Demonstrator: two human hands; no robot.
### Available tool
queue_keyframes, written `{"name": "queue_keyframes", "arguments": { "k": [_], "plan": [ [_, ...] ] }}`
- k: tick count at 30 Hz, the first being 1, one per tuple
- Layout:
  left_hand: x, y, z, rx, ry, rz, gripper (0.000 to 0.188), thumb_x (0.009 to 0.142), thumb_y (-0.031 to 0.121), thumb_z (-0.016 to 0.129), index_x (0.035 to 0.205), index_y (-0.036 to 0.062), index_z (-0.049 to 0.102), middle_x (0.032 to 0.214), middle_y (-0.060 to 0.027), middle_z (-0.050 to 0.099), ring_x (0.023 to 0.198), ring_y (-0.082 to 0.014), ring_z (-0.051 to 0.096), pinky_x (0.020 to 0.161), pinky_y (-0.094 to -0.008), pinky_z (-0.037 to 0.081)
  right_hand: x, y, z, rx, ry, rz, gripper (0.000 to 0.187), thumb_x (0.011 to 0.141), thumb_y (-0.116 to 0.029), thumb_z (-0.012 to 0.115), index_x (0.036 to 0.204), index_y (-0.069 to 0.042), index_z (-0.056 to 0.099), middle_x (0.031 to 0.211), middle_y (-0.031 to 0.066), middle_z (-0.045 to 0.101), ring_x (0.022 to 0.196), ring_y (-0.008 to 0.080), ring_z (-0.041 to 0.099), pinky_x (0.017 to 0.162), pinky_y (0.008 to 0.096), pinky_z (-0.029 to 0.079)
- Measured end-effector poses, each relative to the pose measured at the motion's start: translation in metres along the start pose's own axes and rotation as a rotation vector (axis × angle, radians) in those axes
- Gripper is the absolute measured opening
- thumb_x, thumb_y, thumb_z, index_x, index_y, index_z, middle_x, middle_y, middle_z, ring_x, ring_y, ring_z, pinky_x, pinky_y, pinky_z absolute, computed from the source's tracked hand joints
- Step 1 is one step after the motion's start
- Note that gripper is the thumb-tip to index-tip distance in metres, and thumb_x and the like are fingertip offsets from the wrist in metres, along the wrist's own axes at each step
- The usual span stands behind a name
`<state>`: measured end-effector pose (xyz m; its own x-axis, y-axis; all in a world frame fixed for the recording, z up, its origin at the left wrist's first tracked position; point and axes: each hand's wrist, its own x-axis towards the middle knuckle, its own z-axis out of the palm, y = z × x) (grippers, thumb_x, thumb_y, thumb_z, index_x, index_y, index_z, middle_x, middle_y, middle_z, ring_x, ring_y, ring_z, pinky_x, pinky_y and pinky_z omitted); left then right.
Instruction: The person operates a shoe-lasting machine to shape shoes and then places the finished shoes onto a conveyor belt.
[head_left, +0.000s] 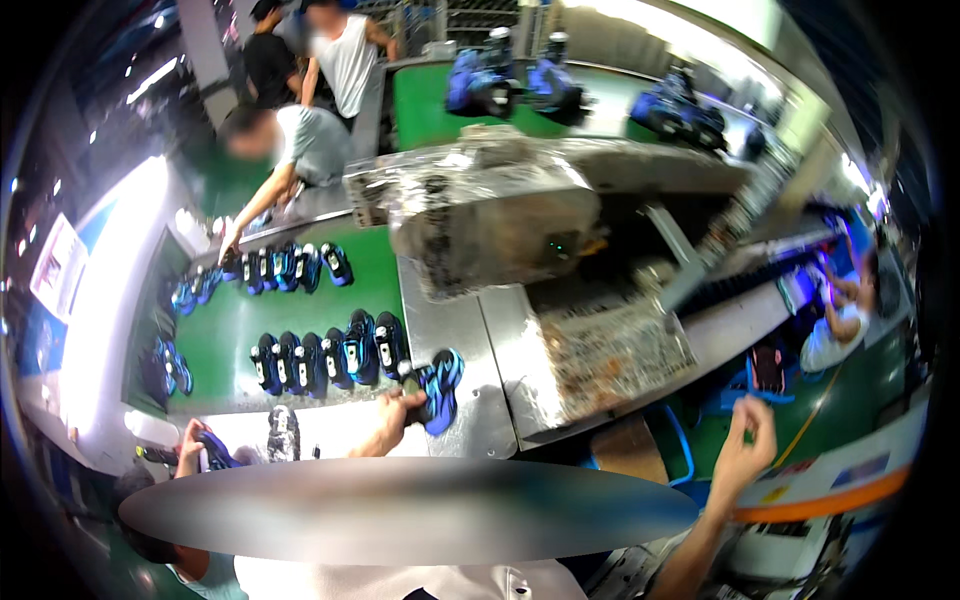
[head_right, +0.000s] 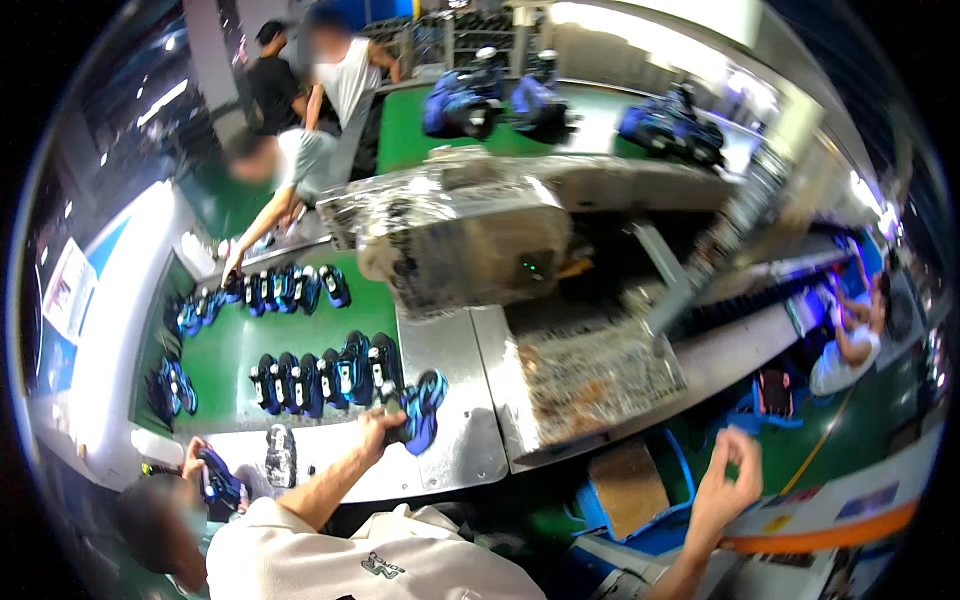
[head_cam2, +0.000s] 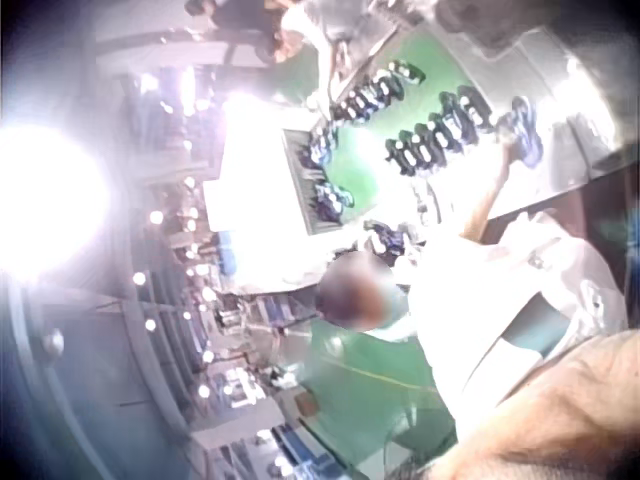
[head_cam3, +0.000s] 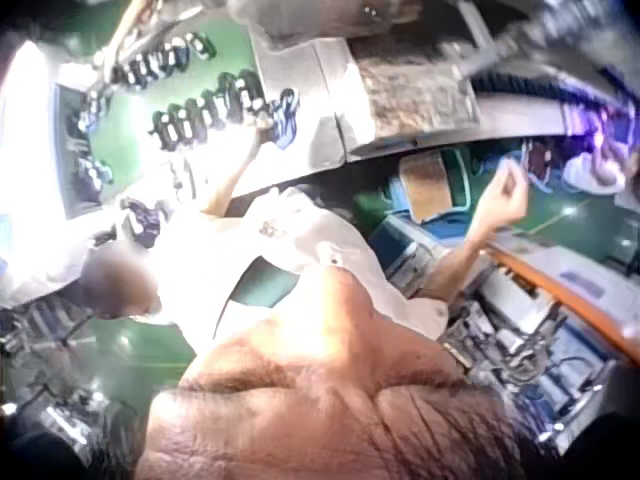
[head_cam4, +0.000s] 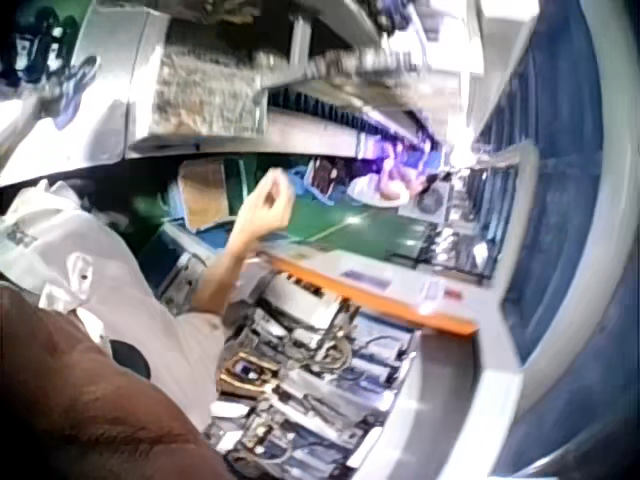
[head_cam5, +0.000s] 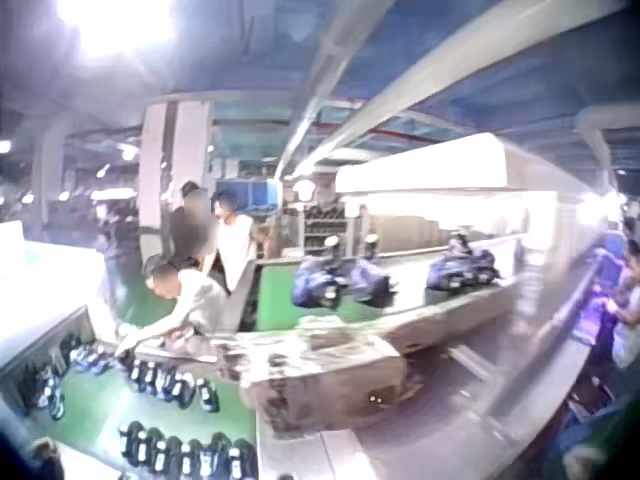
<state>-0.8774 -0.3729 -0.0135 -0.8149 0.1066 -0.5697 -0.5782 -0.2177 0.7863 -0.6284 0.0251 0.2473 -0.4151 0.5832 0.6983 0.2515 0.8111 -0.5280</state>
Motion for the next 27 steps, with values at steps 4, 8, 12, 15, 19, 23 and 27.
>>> {"name": "queue_keyframes", "arguments": {
  "k": [4, 8, 12, 15, 19, 23, 27],
  "plan": [
    [0.127, 0.075, -0.027, -0.037, 0.076, 0.091, 0.035, 0.073, 0.004, 0.073, 0.103, -0.0059, 0.058, 0.087, -0.011, 0.064, 0.075, -0.0209, 0.063, 0.068, -0.0336, 0.052, 0.143, -0.131, 0.141, 0.033, -0.285, -0.48, 0.024, 0.078, 0.005, 0.063, 0.101, 0.001, 0.064, 0.098, 0.0124, 0.067, 0.085, 0.0222, 0.064, 0.075, 0.0301, 0.05],
    [0.296, 0.104, -0.053, 0.003, 0.246, 0.124, 0.03, 0.069, 0.008, 0.074, 0.095, -0.0017, 0.063, 0.078, -0.0061, 0.064, 0.065, -0.0158, 0.059, 0.059, -0.0315, 0.049, 0.243, -0.21, 0.287, 0.25, -0.613, -0.312, 0.032, 0.086, -0.003, 0.061, 0.118, 0.001, 0.059, 0.109, 0.009, 0.065, 0.104, 0.0165, 0.061, 0.092, 0.0288, 0.047],
    [0.431, 0.14, -0.081, 0.32, 0.383, 0.249, 0.05, 0.068, 0.009, 0.071, 0.114, -0.0052, 0.056, 0.099, -0.019, 0.066, 0.088, -0.0306, 0.063, 0.077, -0.0372, 0.05, 0.316, -0.26, 0.424, 0.107, -0.804, -0.233, 0.05, 0.092, -0.03, 0.059, 0.13, 0.001, 0.052, 0.118, 0.0123, 0.062, 0.112, 0.0196, 0.057, 0.097, 0.0307, 0.042],
    [0.481, 0.169, -0.083, 0.574, 0.477, 0.289, 0.069, 0.072, 0.01, 0.065, 0.136, -0.0013, 0.039, 0.119, -0.0269, 0.058, 0.113, -0.0418, 0.055, 0.097, -0.0385, 0.043, 0.341, -0.285, 0.497, 0.013, -1.148, -0.076, 0.069, 0.082, -0.052, 0.065, 0.127, -0.001, 0.051, 0.111, 0.0083, 0.061, 0.099, 0.0156, 0.057, 0.089, 0.0281, 0.042],
    [0.514, 0.143, -0.108, 0.923, 0.417, 0.483, 0.1, 0.069, -0.001, 0.065, 0.15, 0.0176, 0.011, 0.145, -0.0216, 0.03, 0.131, -0.0378, 0.036, 0.1, -0.0588, 0.036, 0.324, -0.294, 0.525, 0.189, -1.026, 0.165, 0.054, 0.075, -0.042, 0.071, 0.112, -0.005, 0.057, 0.091, 0.0028, 0.062, 0.08, 0.0137, 0.061, 0.069, 0.0277, 0.05],
    [0.464, 0.121, -0.101, 1.165, 0.494, 0.485, 0.102, 0.067, -0.001, 0.066, 0.151, 0.0164, 0.01, 0.147, -0.0222, 0.025, 0.132, -0.0416, 0.031, 0.104, -0.0644, 0.027, 0.313, -0.291, 0.521, 0.228, -0.932, 0.053, 0.045, 0.075, -0.034, 0.067, 0.106, -0.002, 0.061, 0.084, 0.0016, 0.062, 0.073, 0.0101, 0.059, 0.066, 0.024, 0.048],
    [0.336, 0.075, -0.058, 0.785, 0.305, 0.761, 0.071, 0.084, 0.01, 0.059, 0.146, 0.0042, 0.025, 0.148, -0.0275, 0.027, 0.137, -0.0422, 0.026, 0.112, -0.0489, 0.023, 0.313, -0.278, 0.499, 0.35, -0.796, -0.165, 0.047, 0.077, -0.025, 0.066, 0.115, 0.001, 0.061, 0.094, 0.0025, 0.065, 0.078, 0.0096, 0.059, 0.072, 0.0235, 0.047]
  ]
}}
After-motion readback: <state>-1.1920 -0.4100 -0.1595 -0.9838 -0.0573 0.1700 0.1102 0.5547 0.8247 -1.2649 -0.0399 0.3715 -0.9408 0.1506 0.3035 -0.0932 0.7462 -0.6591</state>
